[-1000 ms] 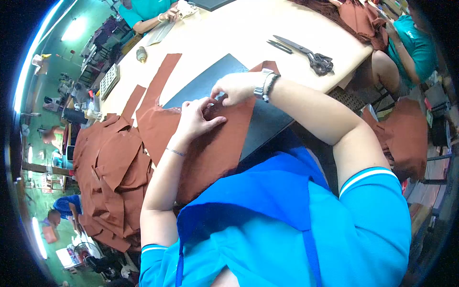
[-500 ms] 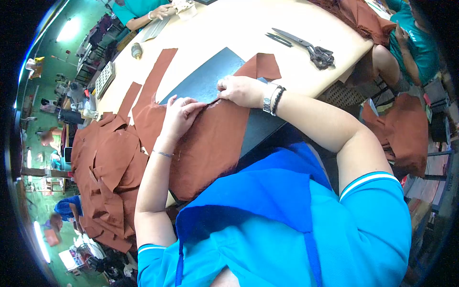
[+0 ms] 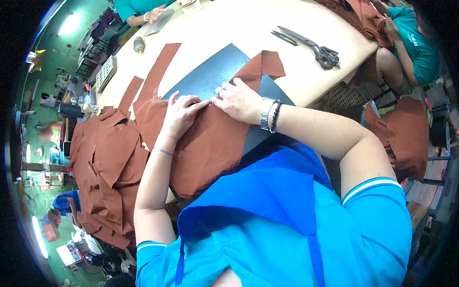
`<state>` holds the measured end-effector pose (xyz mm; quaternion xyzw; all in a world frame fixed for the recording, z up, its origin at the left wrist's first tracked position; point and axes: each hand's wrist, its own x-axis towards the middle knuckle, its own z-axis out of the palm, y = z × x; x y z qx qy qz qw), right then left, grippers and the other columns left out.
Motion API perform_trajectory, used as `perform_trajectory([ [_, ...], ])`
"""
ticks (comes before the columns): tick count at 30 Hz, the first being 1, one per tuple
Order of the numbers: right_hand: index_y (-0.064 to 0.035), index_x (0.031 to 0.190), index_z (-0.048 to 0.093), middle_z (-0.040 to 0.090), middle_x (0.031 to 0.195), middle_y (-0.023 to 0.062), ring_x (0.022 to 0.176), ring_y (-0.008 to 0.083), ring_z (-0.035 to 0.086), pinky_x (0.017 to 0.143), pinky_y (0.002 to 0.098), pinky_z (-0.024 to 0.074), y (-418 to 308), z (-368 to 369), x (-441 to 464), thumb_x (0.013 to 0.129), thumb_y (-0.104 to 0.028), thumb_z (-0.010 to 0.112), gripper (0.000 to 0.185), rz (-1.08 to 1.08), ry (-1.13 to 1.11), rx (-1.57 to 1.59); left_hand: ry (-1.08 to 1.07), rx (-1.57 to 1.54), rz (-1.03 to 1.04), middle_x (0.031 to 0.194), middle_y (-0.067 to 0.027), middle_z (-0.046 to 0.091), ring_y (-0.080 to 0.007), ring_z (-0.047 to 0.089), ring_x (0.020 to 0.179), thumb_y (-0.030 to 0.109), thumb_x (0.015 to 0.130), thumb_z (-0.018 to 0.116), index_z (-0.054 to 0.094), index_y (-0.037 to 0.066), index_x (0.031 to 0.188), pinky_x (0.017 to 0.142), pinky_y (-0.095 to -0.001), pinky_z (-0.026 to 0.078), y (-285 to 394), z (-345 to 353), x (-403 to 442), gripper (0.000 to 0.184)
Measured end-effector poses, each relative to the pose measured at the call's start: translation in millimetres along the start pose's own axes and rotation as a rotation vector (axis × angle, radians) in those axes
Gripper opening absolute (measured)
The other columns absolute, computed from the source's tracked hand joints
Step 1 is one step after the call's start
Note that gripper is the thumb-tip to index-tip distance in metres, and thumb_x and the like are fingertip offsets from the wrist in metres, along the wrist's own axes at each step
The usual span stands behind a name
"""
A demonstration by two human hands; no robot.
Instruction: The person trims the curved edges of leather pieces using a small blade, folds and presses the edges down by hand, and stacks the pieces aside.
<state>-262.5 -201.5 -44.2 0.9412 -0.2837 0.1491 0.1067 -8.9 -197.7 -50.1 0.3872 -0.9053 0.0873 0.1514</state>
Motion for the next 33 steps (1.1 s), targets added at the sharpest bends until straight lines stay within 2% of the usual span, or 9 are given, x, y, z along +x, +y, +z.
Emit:
perform_trajectory([
  [4,-0.0057,0.127,0.056,0.059,0.108,0.0104,0.100,0.0257,0.058,0.084,0.0375,0.0494,-3,12,4,0.090,-0.014,0.048,0.038,0.029,-0.047,0.159,0.030,0.017,-0.005,0.101,0.0065,0.065,-0.0144,0.063,0.099,0.014,0.087,0.061,0.072,0.028,0.105,0.108,-0.0524,0.035,-9,3,-4,0.026],
  [7,-0.0032,0.113,0.062,0.061,0.105,0.0109,0.101,0.0254,0.059,0.083,0.0334,0.0533,-4,7,5,0.089,-0.014,0.050,0.029,0.043,0.022,0.191,0.056,0.037,0.002,0.100,0.0068,0.066,-0.0135,0.063,0.100,0.016,0.086,0.062,0.072,0.026,0.102,0.110,-0.0511,0.034,-17,2,-9,0.021],
  [10,-0.0035,0.127,0.056,0.056,0.109,0.0141,0.099,0.0291,0.057,0.081,0.0379,0.0523,-7,2,4,0.089,-0.011,0.049,0.039,0.056,-0.036,0.239,0.099,0.049,0.008,0.097,0.0068,0.067,-0.0134,0.064,0.095,0.015,0.084,0.067,0.072,0.025,0.100,0.110,-0.0474,0.034,-26,0,-13,0.019],
  [13,-0.0045,0.129,0.056,0.056,0.112,0.0146,0.101,0.0298,0.057,0.081,0.0380,0.0526,-9,2,6,0.090,-0.012,0.048,0.040,0.078,-0.047,0.249,0.116,0.033,-0.014,0.098,0.0074,0.067,-0.0129,0.064,0.096,0.015,0.083,0.067,0.072,0.025,0.099,0.111,-0.0468,0.033,-33,1,-18,0.020],
  [19,-0.0101,0.131,0.056,0.055,0.118,0.0161,0.107,0.0305,0.057,0.080,0.0411,0.0558,-17,-3,18,0.093,-0.014,0.048,0.040,0.156,-0.119,0.271,0.118,0.022,-0.066,0.099,0.0088,0.066,-0.0129,0.064,0.095,0.013,0.083,0.067,0.073,0.027,0.100,0.112,-0.0492,0.031,-35,5,-20,0.023],
  [22,-0.0196,0.141,0.050,0.054,0.122,0.0164,0.106,0.0309,0.057,0.077,0.0425,0.0550,-21,2,32,0.094,-0.014,0.045,0.047,0.177,-0.225,0.202,0.123,0.032,-0.087,0.099,0.0086,0.066,-0.0131,0.064,0.096,0.013,0.083,0.067,0.073,0.026,0.100,0.112,-0.0501,0.030,-35,6,-20,0.022],
  [25,-0.0233,0.143,0.049,0.053,0.124,0.0167,0.110,0.0316,0.056,0.077,0.0435,0.0553,-26,9,46,0.095,-0.013,0.045,0.050,0.209,-0.325,0.115,0.121,0.029,-0.100,0.100,0.0087,0.066,-0.0131,0.064,0.096,0.014,0.083,0.067,0.073,0.026,0.100,0.112,-0.0508,0.031,-35,6,-20,0.022],
  [30,-0.0148,0.127,0.059,0.054,0.122,0.0156,0.111,0.0295,0.057,0.077,0.0446,0.0519,-12,-19,25,0.094,-0.013,0.047,0.035,0.137,-0.323,0.102,0.112,0.071,-0.123,0.104,0.0063,0.066,-0.0144,0.063,0.100,0.015,0.085,0.067,0.072,0.024,0.102,0.108,-0.0524,0.035,-33,5,-21,0.020],
  [33,-0.0117,0.115,0.061,0.055,0.116,0.0131,0.107,0.0280,0.058,0.077,0.0434,0.0498,1,-31,-11,0.093,-0.015,0.053,0.024,0.106,-0.183,0.115,0.282,-0.042,-0.234,0.108,-0.0002,0.064,-0.0199,0.061,0.105,0.017,0.086,0.069,0.069,0.017,0.104,0.104,-0.0493,0.038,-26,-3,-19,0.018],
])
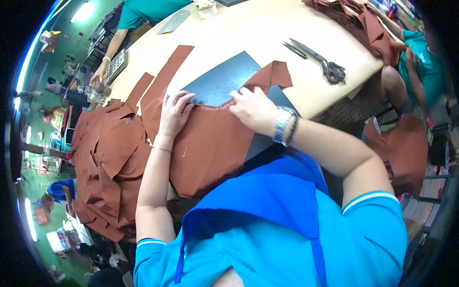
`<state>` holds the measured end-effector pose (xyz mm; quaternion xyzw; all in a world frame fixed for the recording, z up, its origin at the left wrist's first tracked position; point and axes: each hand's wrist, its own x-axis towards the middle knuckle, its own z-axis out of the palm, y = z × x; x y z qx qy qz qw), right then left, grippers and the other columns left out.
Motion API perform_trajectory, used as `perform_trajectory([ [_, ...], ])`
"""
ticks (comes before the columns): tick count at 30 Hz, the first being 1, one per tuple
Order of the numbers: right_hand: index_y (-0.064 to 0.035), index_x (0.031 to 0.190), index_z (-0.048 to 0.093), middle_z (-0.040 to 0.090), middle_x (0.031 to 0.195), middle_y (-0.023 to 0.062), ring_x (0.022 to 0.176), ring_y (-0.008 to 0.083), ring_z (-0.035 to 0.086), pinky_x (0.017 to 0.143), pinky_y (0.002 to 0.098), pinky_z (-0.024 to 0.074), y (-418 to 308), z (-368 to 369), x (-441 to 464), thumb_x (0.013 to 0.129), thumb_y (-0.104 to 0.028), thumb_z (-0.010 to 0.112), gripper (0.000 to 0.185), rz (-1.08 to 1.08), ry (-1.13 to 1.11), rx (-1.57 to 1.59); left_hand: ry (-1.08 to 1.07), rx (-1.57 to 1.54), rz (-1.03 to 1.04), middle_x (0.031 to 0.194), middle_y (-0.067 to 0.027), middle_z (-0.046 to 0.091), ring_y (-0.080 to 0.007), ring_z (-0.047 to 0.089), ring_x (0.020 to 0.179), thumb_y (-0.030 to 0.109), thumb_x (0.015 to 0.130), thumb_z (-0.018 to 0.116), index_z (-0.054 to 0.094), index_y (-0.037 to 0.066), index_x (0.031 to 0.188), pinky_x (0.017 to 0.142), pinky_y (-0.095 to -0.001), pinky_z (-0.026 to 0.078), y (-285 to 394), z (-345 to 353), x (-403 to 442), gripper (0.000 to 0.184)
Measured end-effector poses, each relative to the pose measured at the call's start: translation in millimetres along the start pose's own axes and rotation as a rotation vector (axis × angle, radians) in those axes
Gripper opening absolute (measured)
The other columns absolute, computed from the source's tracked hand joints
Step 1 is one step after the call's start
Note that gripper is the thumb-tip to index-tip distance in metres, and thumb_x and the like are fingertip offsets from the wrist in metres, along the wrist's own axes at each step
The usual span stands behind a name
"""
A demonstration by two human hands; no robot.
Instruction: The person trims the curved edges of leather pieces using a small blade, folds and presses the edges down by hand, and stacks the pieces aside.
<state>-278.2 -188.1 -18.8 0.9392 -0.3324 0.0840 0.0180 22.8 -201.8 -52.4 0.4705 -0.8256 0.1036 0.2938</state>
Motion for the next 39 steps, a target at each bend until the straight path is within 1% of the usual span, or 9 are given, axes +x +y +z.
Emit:
perform_trajectory([
  [4,-0.0099,0.102,0.056,0.059,0.105,0.0100,0.097,0.0297,0.061,0.078,0.0422,0.0499,-5,0,-28,0.085,-0.019,0.068,0.023,0.156,0.125,0.317,-0.122,-0.084,-0.140,0.113,-0.0076,0.062,-0.0277,0.058,0.111,0.022,0.086,0.072,0.065,0.011,0.107,0.102,-0.0438,0.041,-13,-28,-23,0.024],
  [10,-0.0085,0.095,0.058,0.067,0.086,0.0111,0.087,0.0334,0.067,0.075,0.0438,0.0538,42,-12,5,0.087,-0.005,0.056,0.009,0.131,-0.072,0.383,-0.207,0.077,-0.181,0.124,-0.0120,0.060,-0.0305,0.054,0.118,0.038,0.088,0.067,0.065,0.009,0.116,0.102,-0.0447,0.040,20,-54,-61,0.040],
  [14,-0.0081,0.111,0.060,0.065,0.109,0.0153,0.103,0.0352,0.062,0.085,0.0440,0.0520,90,-17,47,0.090,-0.003,0.054,0.022,0.302,0.466,0.088,-0.382,-0.076,-0.209,0.129,-0.0145,0.058,-0.0337,0.053,0.115,0.056,0.087,0.061,0.064,0.008,0.123,0.099,-0.0458,0.041,97,-61,-44,0.061],
  [15,-0.0081,0.118,0.059,0.062,0.116,0.0163,0.106,0.0361,0.060,0.089,0.0444,0.0506,88,-17,51,0.090,-0.006,0.059,0.028,0.204,0.608,0.101,-0.355,-0.079,-0.183,0.127,-0.0153,0.058,-0.0344,0.053,0.115,0.056,0.087,0.062,0.064,0.007,0.125,0.099,-0.0456,0.042,113,-55,-45,0.061],
  [20,-0.0086,0.118,0.060,0.062,0.117,0.0155,0.110,0.0351,0.059,0.097,0.0431,0.0473,44,16,33,0.088,-0.020,0.068,0.033,0.074,0.276,0.350,-0.232,-0.312,-0.185,0.127,-0.0171,0.058,-0.0347,0.055,0.115,0.049,0.085,0.068,0.061,0.007,0.127,0.098,-0.0463,0.043,167,-34,-46,0.060],
  [26,-0.0066,0.121,0.061,0.059,0.128,0.0163,0.120,0.0335,0.055,0.105,0.0435,0.0427,36,32,17,0.088,-0.016,0.067,0.035,0.046,0.272,0.365,-0.126,-0.036,-0.605,0.125,-0.0139,0.059,-0.0321,0.056,0.114,0.043,0.086,0.070,0.062,0.007,0.125,0.095,-0.0450,0.044,130,-33,-41,0.053],
  [32,-0.0051,0.123,0.060,0.062,0.125,0.0144,0.116,0.0321,0.058,0.103,0.0412,0.0457,35,34,34,0.087,-0.008,0.064,0.037,-0.152,0.308,0.469,-0.165,-0.426,-0.627,0.100,-0.0122,0.069,-0.0310,0.065,0.094,0.032,0.085,0.072,0.071,0.006,0.106,0.086,-0.0427,0.051,107,-15,-32,0.033],
  [35,-0.0047,0.124,0.060,0.064,0.123,0.0143,0.116,0.0318,0.059,0.103,0.0417,0.0452,39,40,35,0.088,-0.007,0.062,0.036,-0.178,0.292,0.409,-0.098,-0.603,-0.691,0.087,-0.0084,0.069,-0.0157,0.065,0.080,0.020,0.089,0.071,0.066,0.000,0.115,0.075,-0.0310,0.053,113,-12,-37,0.033],
  [39,-0.0051,0.124,0.060,0.064,0.124,0.0143,0.117,0.0319,0.059,0.104,0.0418,0.0450,39,41,34,0.089,-0.007,0.061,0.035,-0.172,0.287,0.402,-0.120,-0.701,-0.887,0.086,-0.0050,0.069,-0.0080,0.060,0.075,0.015,0.089,0.072,0.065,-0.001,0.120,0.071,-0.0255,0.052,118,-29,-31,0.035],
])
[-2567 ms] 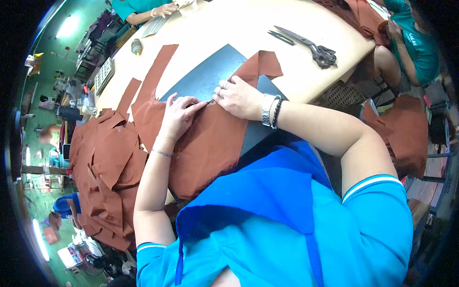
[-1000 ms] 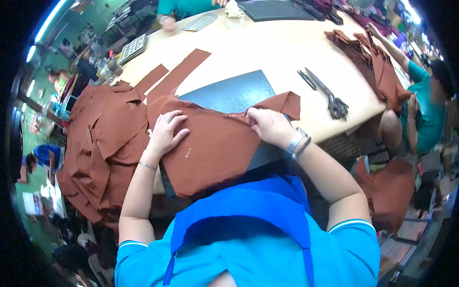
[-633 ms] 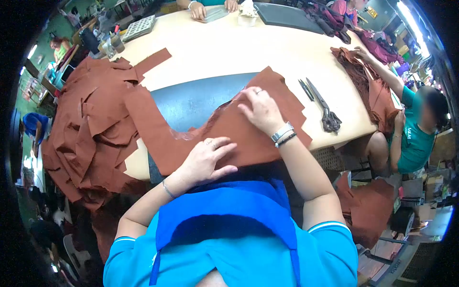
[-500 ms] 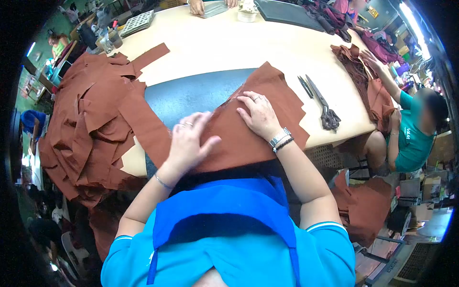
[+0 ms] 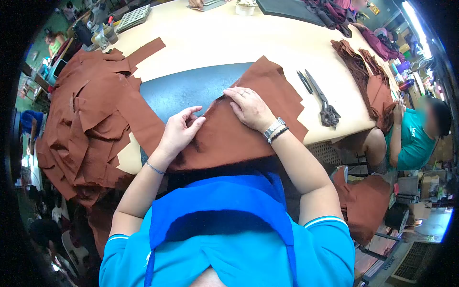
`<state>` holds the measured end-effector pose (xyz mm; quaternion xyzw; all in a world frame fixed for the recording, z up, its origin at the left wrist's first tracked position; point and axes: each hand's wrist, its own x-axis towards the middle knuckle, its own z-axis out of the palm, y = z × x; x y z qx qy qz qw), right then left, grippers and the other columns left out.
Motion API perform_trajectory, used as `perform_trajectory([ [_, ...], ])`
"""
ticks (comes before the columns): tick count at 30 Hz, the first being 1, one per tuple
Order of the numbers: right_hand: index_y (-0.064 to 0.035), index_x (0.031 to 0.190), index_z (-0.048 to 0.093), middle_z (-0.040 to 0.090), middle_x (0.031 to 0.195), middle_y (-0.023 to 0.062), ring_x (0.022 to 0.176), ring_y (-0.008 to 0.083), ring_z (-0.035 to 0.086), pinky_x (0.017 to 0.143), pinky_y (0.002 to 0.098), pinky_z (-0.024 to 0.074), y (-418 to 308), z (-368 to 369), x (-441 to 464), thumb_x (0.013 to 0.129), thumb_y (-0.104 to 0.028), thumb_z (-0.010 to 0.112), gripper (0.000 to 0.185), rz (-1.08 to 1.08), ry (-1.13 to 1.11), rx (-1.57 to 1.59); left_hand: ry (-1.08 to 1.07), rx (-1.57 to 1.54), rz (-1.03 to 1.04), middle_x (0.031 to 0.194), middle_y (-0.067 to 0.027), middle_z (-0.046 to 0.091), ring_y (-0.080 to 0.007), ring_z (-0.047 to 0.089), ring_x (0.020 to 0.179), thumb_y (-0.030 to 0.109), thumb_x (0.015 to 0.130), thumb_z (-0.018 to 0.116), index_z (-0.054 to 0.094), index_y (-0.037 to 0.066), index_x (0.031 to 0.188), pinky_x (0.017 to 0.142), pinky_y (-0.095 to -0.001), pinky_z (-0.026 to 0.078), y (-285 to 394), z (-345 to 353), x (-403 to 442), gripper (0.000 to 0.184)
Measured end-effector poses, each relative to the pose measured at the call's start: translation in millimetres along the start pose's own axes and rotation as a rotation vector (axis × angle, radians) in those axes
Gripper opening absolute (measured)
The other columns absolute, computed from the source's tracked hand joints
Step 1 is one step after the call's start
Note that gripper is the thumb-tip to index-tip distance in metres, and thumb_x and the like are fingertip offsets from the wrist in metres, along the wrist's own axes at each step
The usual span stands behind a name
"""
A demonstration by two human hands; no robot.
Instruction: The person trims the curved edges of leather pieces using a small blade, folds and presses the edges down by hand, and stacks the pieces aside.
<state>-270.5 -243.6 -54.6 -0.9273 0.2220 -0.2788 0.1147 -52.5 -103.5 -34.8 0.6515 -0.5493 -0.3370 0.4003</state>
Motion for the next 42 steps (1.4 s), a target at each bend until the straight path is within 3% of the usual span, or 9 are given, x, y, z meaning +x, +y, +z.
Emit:
perform_trajectory([
  [15,-0.0055,0.126,0.060,0.063,0.125,0.0135,0.120,0.0315,0.057,0.107,0.0412,0.0434,-2,-1,0,0.090,-0.005,0.060,0.036,0.001,-0.022,-0.016,0.089,0.121,0.115,0.088,-0.0070,0.070,-0.0121,0.063,0.076,0.008,0.086,0.074,0.073,0.002,0.107,0.071,-0.0260,0.052,-15,-4,-6,0.022],
  [18,-0.0070,0.125,0.060,0.064,0.122,0.0132,0.117,0.0311,0.059,0.104,0.0423,0.0452,1,1,0,0.090,-0.009,0.061,0.035,-0.020,0.010,-0.028,0.080,0.059,0.093,0.087,-0.0115,0.069,-0.0209,0.065,0.072,0.012,0.084,0.074,0.073,0.003,0.104,0.068,-0.0329,0.053,-14,-4,-7,0.022],
  [24,-0.0067,0.126,0.060,0.064,0.122,0.0140,0.116,0.0312,0.059,0.103,0.0421,0.0456,1,1,0,0.090,-0.009,0.061,0.036,0.005,0.006,0.000,0.119,0.094,0.185,0.077,-0.0048,0.061,-0.0115,0.055,0.065,0.005,0.084,0.074,0.073,0.004,0.108,0.064,-0.0267,0.050,-14,-3,-18,0.024],
  [30,-0.0061,0.129,0.058,0.064,0.122,0.0135,0.118,0.0322,0.058,0.105,0.0416,0.0440,-21,-7,17,0.088,-0.010,0.065,0.042,-0.039,-0.006,0.064,0.151,0.147,0.261,0.083,-0.0068,0.065,-0.0130,0.061,0.068,0.004,0.085,0.073,0.065,0.006,0.123,0.065,-0.0277,0.052,-18,3,-17,0.039],
  [33,-0.0110,0.132,0.056,0.066,0.120,0.0085,0.113,0.0268,0.062,0.109,0.0478,0.0391,-43,-2,31,0.087,-0.012,0.066,0.046,-0.100,-0.191,0.153,0.148,0.120,0.239,0.088,-0.0074,0.068,-0.0145,0.064,0.069,0.004,0.085,0.073,0.058,0.008,0.129,0.066,-0.0288,0.053,-14,3,-19,0.047],
  [34,-0.0156,0.136,0.052,0.068,0.113,0.0030,0.106,0.0202,0.065,0.111,0.0552,0.0330,-48,0,34,0.087,-0.011,0.066,0.051,-0.057,-0.322,0.173,0.143,0.117,0.237,0.088,-0.0074,0.068,-0.0149,0.064,0.069,0.004,0.085,0.073,0.057,0.008,0.129,0.066,-0.0291,0.054,-15,3,-19,0.048],
  [37,-0.0174,0.138,0.050,0.069,0.103,-0.0013,0.101,0.0157,0.067,0.112,0.0608,0.0283,-52,4,44,0.088,-0.011,0.064,0.052,0.016,-0.458,0.210,0.151,0.122,0.248,0.089,-0.0075,0.069,-0.0159,0.066,0.069,0.004,0.084,0.073,0.056,0.009,0.129,0.067,-0.0299,0.055,-21,4,-17,0.049],
  [38,-0.0147,0.135,0.052,0.068,0.094,0.0008,0.096,0.0170,0.067,0.109,0.0531,0.0351,-56,2,46,0.088,-0.007,0.063,0.049,0.047,-0.439,0.260,0.166,0.131,0.264,0.089,-0.0076,0.069,-0.0162,0.067,0.069,0.004,0.084,0.073,0.056,0.009,0.129,0.067,-0.0301,0.055,-21,5,-17,0.048],
  [42,-0.0112,0.128,0.057,0.066,0.090,0.0030,0.088,0.0180,0.065,0.102,0.0422,0.0413,-51,8,44,0.085,-0.001,0.064,0.044,0.048,-0.368,0.449,0.162,0.160,0.241,0.089,-0.0079,0.070,-0.0169,0.069,0.072,0.005,0.083,0.073,0.056,0.009,0.128,0.068,-0.0306,0.055,-19,4,-19,0.048],
])
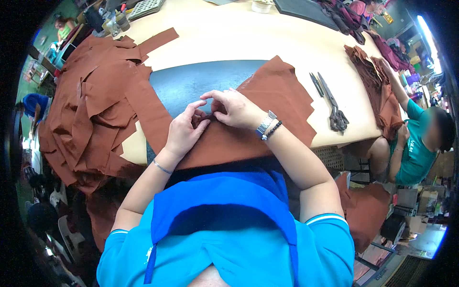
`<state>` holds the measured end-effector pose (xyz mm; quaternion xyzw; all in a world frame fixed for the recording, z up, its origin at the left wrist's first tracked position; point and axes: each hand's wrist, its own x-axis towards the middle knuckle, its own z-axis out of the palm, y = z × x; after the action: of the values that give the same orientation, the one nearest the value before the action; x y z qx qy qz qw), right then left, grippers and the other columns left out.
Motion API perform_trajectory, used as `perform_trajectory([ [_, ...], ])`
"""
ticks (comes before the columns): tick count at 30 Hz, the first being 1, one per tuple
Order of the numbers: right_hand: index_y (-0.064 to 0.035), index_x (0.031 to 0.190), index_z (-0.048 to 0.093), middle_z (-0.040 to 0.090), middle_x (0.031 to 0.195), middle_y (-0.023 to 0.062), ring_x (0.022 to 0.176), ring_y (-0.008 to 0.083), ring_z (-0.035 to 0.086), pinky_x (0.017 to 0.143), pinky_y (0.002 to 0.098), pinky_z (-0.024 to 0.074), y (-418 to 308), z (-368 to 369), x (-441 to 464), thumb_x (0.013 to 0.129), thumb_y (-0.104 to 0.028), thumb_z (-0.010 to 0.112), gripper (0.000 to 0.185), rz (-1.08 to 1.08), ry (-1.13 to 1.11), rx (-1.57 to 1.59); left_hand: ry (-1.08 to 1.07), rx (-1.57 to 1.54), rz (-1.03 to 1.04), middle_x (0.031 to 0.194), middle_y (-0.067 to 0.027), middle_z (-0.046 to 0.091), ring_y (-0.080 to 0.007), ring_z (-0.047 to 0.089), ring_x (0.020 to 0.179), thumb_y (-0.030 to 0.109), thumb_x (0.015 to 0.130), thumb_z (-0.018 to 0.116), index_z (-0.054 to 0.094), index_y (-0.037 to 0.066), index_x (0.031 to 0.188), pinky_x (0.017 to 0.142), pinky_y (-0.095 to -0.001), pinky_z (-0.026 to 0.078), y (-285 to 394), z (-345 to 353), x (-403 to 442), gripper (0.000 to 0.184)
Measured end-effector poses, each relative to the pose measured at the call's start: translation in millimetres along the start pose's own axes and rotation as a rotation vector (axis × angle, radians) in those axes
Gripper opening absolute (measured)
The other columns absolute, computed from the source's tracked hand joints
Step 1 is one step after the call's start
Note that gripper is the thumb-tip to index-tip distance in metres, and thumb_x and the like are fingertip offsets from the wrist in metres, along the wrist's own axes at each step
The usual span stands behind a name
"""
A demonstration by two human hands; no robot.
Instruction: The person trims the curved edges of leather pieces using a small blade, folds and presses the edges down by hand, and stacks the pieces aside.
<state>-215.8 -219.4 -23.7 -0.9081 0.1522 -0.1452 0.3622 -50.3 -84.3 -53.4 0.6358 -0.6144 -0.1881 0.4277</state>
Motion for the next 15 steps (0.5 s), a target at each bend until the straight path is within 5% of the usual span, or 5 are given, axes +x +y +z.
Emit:
perform_trajectory([
  [5,-0.0104,0.120,0.061,0.065,0.086,0.0018,0.084,0.0161,0.063,0.102,0.0426,0.0431,-3,0,-7,0.084,0.000,0.065,0.038,0.054,0.040,0.201,0.022,0.029,0.024,0.088,-0.0076,0.070,-0.0201,0.070,0.074,0.008,0.084,0.073,0.064,0.008,0.115,0.068,-0.0319,0.055,0,1,1,0.033],
  [9,-0.0136,0.108,0.066,0.065,0.084,-0.0015,0.085,0.0171,0.064,0.110,0.0511,0.0377,-4,4,-19,0.082,0.000,0.068,0.030,-0.128,0.165,-0.181,0.041,0.189,0.197,0.082,-0.0038,0.066,-0.0221,0.067,0.073,0.013,0.081,0.074,0.068,0.009,0.093,0.067,-0.0351,0.053,-1,-2,-1,0.013],
  [15,-0.0177,0.100,0.069,0.064,0.088,-0.0033,0.085,0.0171,0.063,0.116,0.0546,0.0313,9,16,-39,0.081,-0.002,0.069,0.025,-0.399,0.260,-0.430,0.015,0.469,0.339,0.078,0.0007,0.061,-0.0171,0.062,0.070,0.019,0.080,0.074,0.065,0.016,0.080,0.065,-0.0337,0.041,17,-17,-20,0.010],
])
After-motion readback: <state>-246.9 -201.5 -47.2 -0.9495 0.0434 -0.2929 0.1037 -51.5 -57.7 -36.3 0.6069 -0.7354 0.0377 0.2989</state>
